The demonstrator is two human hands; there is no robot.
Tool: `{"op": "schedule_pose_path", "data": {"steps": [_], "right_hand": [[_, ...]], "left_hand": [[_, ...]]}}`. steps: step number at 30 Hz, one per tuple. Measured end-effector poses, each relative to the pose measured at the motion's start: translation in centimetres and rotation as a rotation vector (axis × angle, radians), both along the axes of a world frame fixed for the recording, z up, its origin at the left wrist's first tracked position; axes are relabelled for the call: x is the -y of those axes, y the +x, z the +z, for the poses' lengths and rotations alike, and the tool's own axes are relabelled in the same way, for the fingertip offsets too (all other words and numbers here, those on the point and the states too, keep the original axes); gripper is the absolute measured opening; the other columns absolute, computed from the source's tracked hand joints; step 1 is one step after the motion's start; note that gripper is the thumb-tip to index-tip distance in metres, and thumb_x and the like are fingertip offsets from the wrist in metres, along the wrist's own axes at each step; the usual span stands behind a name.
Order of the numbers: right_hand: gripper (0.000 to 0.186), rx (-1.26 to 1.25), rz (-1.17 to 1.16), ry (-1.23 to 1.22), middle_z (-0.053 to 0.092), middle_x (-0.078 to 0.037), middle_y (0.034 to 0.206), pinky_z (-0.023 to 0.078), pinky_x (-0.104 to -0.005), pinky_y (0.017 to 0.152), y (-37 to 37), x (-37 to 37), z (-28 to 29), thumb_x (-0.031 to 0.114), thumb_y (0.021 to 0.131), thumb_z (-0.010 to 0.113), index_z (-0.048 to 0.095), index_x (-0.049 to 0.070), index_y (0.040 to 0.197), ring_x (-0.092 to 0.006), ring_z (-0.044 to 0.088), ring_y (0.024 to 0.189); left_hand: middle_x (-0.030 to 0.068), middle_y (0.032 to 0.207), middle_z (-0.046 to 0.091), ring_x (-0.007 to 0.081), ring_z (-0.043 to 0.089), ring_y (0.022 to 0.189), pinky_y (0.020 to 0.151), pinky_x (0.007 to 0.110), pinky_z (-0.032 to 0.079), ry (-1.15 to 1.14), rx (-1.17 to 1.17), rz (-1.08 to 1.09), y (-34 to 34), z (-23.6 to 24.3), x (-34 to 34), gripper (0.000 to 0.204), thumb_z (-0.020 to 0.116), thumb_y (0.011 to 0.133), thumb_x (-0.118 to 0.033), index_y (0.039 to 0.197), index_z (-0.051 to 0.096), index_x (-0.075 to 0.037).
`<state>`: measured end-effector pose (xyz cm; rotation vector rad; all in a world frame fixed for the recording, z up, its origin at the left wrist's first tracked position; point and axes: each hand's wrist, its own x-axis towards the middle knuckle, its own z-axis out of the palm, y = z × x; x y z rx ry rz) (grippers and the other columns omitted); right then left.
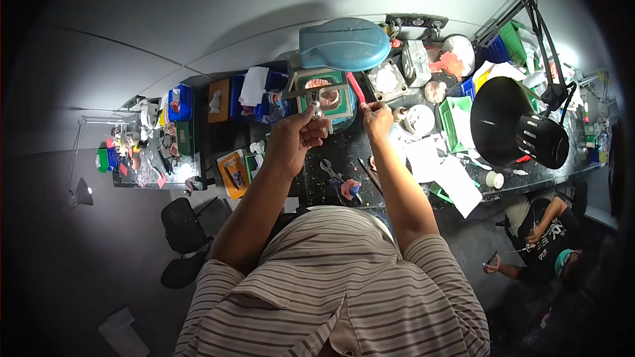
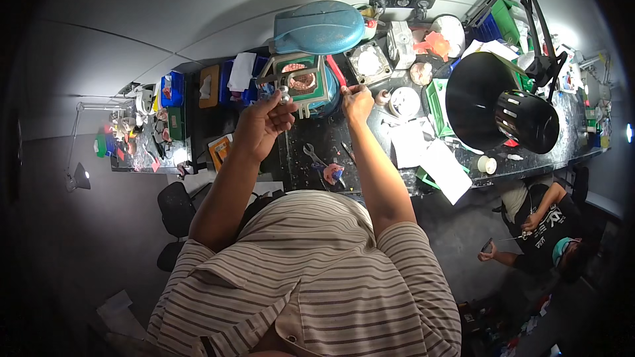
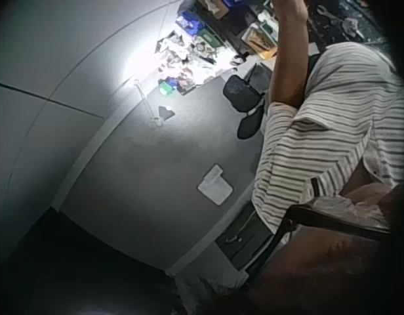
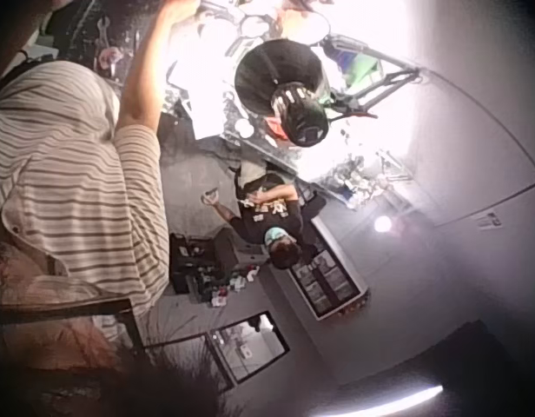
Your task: The person removes a plastic sheet containing a dental mold from a clamping machine, reattaches the frame to the machine, and holds the plastic sheet while turning and touching the dental mold by hand.
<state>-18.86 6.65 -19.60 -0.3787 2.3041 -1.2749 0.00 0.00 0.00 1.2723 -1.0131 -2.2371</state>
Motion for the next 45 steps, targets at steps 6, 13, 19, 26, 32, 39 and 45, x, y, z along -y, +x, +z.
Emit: {"op": "schedule_pose_path", "data": {"steps": [6,13,19,26,32,39,45], "right_hand": [[0.027,0.041,0.012,-0.166,0.065,-0.010,0.064,0.049,-0.0334,0.061,1.3,-0.8,1.4,0.028,0.090,0.065,0.069,0.003,0.081,-0.0195,0.063,0.060],[0.019,1.108,-0.013,-0.660,0.062,0.000,0.073,0.035,-0.0262,0.050,3.4,-0.4,5.4,0.027,0.092,0.056,0.060,0.009,0.090,-0.0116,0.050,0.056],[0.019,1.331,0.064,-0.855,0.055,0.003,0.075,0.033,-0.0234,0.052,3.5,-0.5,5.2,0.016,0.081,0.058,0.058,0.009,0.099,-0.0091,0.045,0.059],[0.032,1.230,0.139,-0.847,0.056,0.005,0.080,0.036,-0.0203,0.052,3.6,-0.6,5.8,0.005,0.082,0.065,0.058,0.005,0.114,-0.0058,0.046,0.059],[0.039,0.829,0.099,-0.609,0.060,0.003,0.083,0.039,-0.0224,0.053,4.2,-0.5,7.0,0.010,0.078,0.081,0.059,0.003,0.109,-0.0052,0.048,0.062],[0.044,0.091,0.128,-0.356,0.063,-0.004,0.091,0.046,-0.0281,0.066,4.4,-0.7,6.3,0.023,0.073,0.086,0.066,0.004,0.107,-0.0135,0.052,0.071],[0.039,-0.129,0.156,-0.361,0.065,-0.010,0.100,0.049,-0.0337,0.075,5.0,-0.5,8.1,0.016,0.077,0.080,0.068,0.011,0.114,-0.0255,0.063,0.088]], "left_hand": [[0.0115,0.087,0.072,0.0164,0.067,0.074,0.068,0.030,0.050,-0.007,0.049,0.038,-0.1,-1.0,-1.3,0.030,0.063,0.095,-0.031,0.099,0.066,-0.001],[0.0108,0.087,0.072,0.0159,0.066,0.073,0.068,0.030,0.049,-0.024,-0.017,0.063,-0.4,-0.3,-0.4,0.031,0.064,0.095,-0.031,0.096,0.068,-0.001],[0.0119,0.089,0.073,0.0169,0.067,0.075,0.069,0.030,0.049,0.030,-0.017,0.066,-0.1,-0.2,-0.3,0.030,0.065,0.094,-0.031,0.099,0.067,-0.001],[0.0119,0.089,0.073,0.0170,0.068,0.075,0.071,0.031,0.049,0.023,-0.043,0.054,0.0,-0.4,-0.1,0.030,0.067,0.093,-0.031,0.100,0.067,-0.002],[0.0116,0.088,0.073,0.0168,0.068,0.075,0.070,0.030,0.049,0.025,-0.036,0.054,0.1,-0.5,0.0,0.031,0.067,0.093,-0.032,0.099,0.067,-0.001],[0.0121,0.088,0.073,0.0169,0.068,0.076,0.070,0.031,0.050,0.023,-0.032,0.047,0.0,-0.5,0.0,0.030,0.066,0.093,-0.030,0.099,0.067,-0.001],[0.0122,0.088,0.073,0.0173,0.068,0.074,0.070,0.030,0.051,0.023,-0.035,0.061,-0.1,-0.5,-0.1,0.029,0.066,0.093,-0.029,0.099,0.067,-0.001]]}}
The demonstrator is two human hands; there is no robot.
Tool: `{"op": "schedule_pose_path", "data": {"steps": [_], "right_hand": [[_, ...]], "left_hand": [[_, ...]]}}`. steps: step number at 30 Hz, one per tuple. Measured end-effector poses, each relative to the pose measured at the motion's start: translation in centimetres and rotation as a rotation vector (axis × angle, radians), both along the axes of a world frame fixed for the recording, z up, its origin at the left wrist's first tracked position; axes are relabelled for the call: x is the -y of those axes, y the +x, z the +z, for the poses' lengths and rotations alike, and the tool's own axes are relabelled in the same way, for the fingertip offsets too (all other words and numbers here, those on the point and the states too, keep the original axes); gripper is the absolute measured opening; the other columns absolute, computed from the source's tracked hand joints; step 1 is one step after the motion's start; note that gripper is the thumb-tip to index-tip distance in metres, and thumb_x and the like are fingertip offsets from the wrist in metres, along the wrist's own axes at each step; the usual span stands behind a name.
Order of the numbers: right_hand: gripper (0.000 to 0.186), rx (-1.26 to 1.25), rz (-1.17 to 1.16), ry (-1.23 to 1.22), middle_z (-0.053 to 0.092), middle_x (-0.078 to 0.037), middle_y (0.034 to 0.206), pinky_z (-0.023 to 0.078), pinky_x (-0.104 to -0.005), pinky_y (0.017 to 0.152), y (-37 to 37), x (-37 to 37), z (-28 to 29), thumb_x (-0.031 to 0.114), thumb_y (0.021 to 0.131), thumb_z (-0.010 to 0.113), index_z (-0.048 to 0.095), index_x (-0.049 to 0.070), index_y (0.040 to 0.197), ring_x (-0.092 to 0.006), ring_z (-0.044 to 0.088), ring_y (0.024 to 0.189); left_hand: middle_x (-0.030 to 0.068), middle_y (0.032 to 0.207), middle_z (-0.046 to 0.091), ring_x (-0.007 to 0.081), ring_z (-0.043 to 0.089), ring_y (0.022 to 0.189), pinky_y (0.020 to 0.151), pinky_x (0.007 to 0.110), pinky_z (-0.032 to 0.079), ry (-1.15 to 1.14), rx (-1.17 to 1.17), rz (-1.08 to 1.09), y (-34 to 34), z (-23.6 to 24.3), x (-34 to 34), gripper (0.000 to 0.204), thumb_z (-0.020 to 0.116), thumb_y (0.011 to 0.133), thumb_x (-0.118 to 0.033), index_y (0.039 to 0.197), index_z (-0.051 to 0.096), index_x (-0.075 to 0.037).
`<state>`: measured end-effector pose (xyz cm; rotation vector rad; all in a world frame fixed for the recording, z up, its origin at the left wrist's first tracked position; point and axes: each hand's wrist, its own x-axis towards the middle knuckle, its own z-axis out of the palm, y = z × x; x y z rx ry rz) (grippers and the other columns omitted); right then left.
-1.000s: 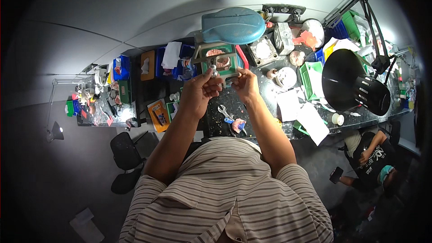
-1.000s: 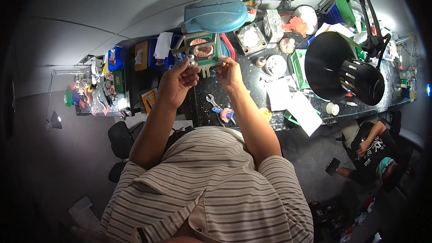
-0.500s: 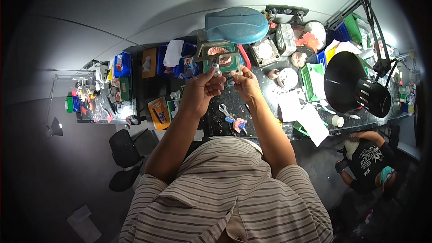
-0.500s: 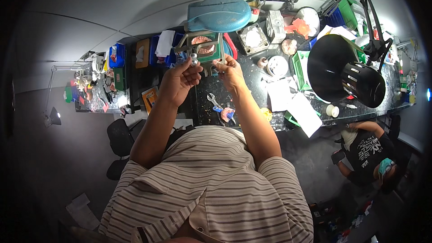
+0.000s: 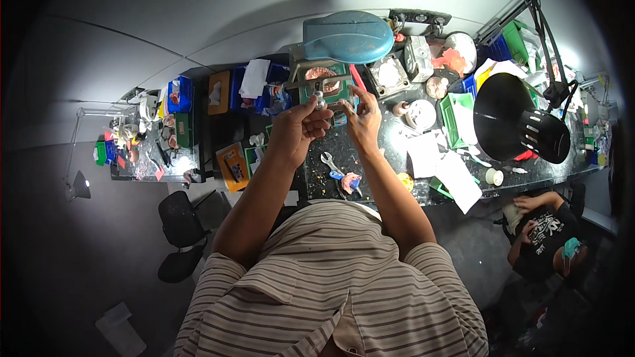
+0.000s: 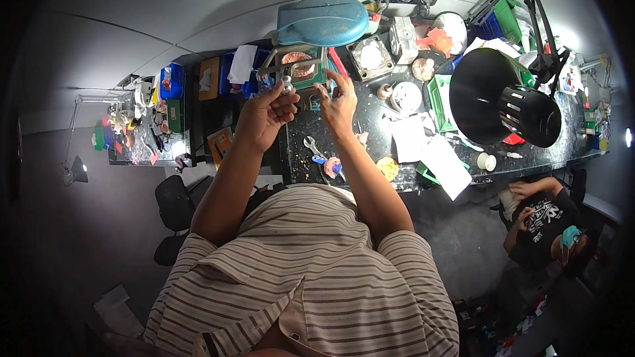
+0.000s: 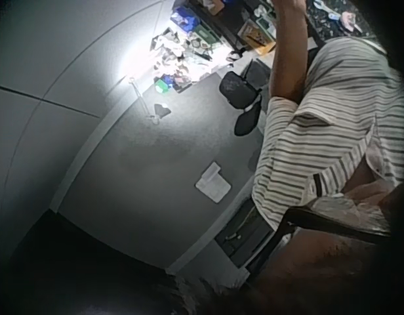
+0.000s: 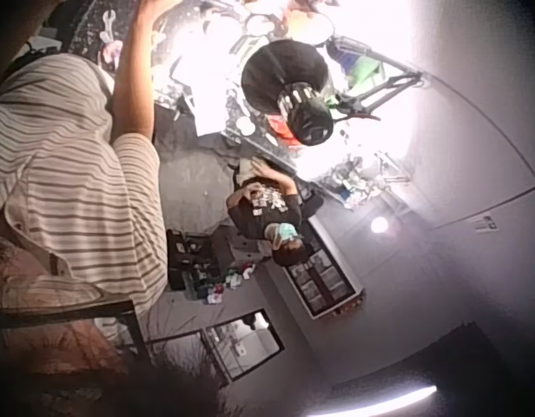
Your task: The person removes a plastic sheet containing a dental mold from a clamping machine, reattaches the frame to the machine, and holds the plastic sheet while turning and touching the dental mold by hand.
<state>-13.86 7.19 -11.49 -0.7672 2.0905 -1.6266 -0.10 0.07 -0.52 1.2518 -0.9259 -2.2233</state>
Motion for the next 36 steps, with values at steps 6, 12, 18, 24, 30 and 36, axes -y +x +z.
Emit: {"op": "schedule_pose_path", "data": {"steps": [6,12,18,24,30,36], "right_hand": [[0.042,-0.129,-0.016,-0.101,0.064,-0.012,0.106,0.049,-0.0331,0.080,-0.3,0.4,-1.3,0.008,0.075,0.077,0.067,0.009,0.116,-0.0284,0.062,0.095],[0.042,0.015,0.048,-0.024,0.069,-0.011,0.104,0.050,-0.0321,0.080,-0.2,0.2,-0.1,0.007,0.075,0.074,0.067,0.007,0.116,-0.0228,0.065,0.087],[0.031,0.305,0.058,-0.199,0.072,-0.013,0.095,0.050,-0.0295,0.072,-0.6,0.7,-1.5,0.012,0.082,0.069,0.066,-0.001,0.110,-0.0164,0.062,0.071],[0.017,0.517,0.063,-0.072,0.069,-0.006,0.080,0.048,-0.0261,0.064,-1.4,1.5,-1.1,0.010,0.084,0.070,0.066,-0.004,0.092,-0.0120,0.059,0.066],[0.004,0.789,0.120,-0.181,0.072,-0.007,0.084,0.034,-0.0172,0.051,-1.8,-2.4,3.1,0.006,0.090,0.064,0.061,0.005,0.091,-0.0015,0.047,0.057],[0.006,0.922,0.127,-0.267,0.073,-0.010,0.086,0.027,-0.0181,0.043,-2.3,-4.7,1.4,0.007,0.092,0.063,0.058,0.004,0.095,-0.0029,0.038,0.046]], "left_hand": [[0.0120,0.088,0.073,0.0174,0.068,0.073,0.069,0.030,0.052,0.010,0.000,-0.010,-0.1,0.1,0.1,0.028,0.067,0.092,-0.029,0.098,0.067,-0.002],[0.0116,0.088,0.073,0.0168,0.069,0.073,0.069,0.030,0.052,0.013,-0.002,-0.006,0.0,-0.1,0.3,0.029,0.067,0.092,-0.029,0.099,0.068,-0.001],[0.0112,0.088,0.074,0.0161,0.068,0.072,0.069,0.029,0.051,0.001,-0.008,-0.038,0.0,0.1,0.2,0.027,0.068,0.092,-0.030,0.097,0.068,-0.003],[0.0115,0.088,0.074,0.0159,0.068,0.073,0.069,0.030,0.050,-0.006,-0.009,-0.030,-0.1,-0.1,0.4,0.026,0.067,0.092,-0.030,0.096,0.068,-0.004],[0.0121,0.089,0.074,0.0165,0.068,0.072,0.069,0.030,0.050,-0.014,-0.020,-0.052,0.2,-0.1,0.3,0.025,0.066,0.093,-0.028,0.097,0.067,-0.004],[0.0119,0.089,0.073,0.0163,0.068,0.071,0.065,0.029,0.051,-0.031,-0.063,-0.061,0.3,-0.9,0.0,0.022,0.065,0.093,-0.026,0.097,0.065,-0.005]]}}
